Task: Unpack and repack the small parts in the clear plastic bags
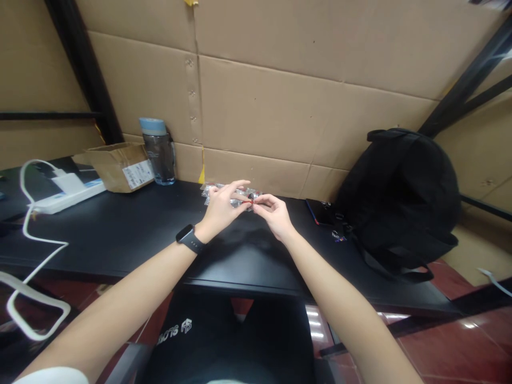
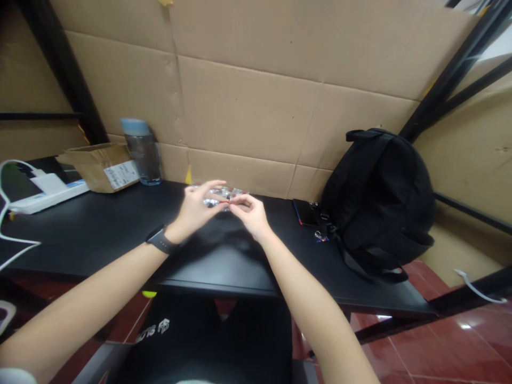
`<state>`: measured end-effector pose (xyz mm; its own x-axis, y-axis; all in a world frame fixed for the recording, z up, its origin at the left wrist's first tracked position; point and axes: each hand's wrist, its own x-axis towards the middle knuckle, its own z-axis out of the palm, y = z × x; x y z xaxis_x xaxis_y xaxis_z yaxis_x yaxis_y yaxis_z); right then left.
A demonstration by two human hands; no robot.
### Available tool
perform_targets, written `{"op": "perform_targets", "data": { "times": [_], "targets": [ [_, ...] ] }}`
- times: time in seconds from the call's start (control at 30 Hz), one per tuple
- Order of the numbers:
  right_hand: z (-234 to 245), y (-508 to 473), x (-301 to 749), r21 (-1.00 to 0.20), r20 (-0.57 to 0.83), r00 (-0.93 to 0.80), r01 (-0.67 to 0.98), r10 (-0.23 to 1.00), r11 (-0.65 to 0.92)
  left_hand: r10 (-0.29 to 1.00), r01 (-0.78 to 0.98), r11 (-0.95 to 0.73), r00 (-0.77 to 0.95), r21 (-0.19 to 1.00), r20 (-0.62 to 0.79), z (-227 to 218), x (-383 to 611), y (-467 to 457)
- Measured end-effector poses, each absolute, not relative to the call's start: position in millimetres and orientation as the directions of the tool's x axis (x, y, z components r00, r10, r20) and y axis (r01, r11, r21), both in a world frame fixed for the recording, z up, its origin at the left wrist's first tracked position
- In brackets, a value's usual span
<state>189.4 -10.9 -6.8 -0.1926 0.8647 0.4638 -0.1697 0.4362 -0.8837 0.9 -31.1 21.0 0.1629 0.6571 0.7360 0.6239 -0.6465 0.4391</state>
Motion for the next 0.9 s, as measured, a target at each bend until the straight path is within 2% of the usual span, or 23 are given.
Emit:
{"op": "perform_targets", "data": {
  "times": [0.3, 0.7, 0.9],
  "targets": [
    [-6.9, -12.1, 189.7, -0.883, 0.466, -0.190, -0.157, 0.864, 0.442, 0.675, 0.593, -0.642, 0.136, 0.487, 0.725, 24.7, 0.9, -32.6],
    [-10.8, -4.6, 196.8, -0.884, 0.466, -0.165, -0.039, 0.869, 0.466, 0.677, 0.654, -0.639, 0.229, 0.405, 0.699, 16.7, 0.4, -25.9],
    [-10.1, -4.8, 197.6, -0.882, 0.459, -0.197, 0.016, 0.866, 0.471, 0.649, 0.624, -0.698, 0.344, 0.352, 0.678, 12.4, -0.9, -21.0]
  ]
}}
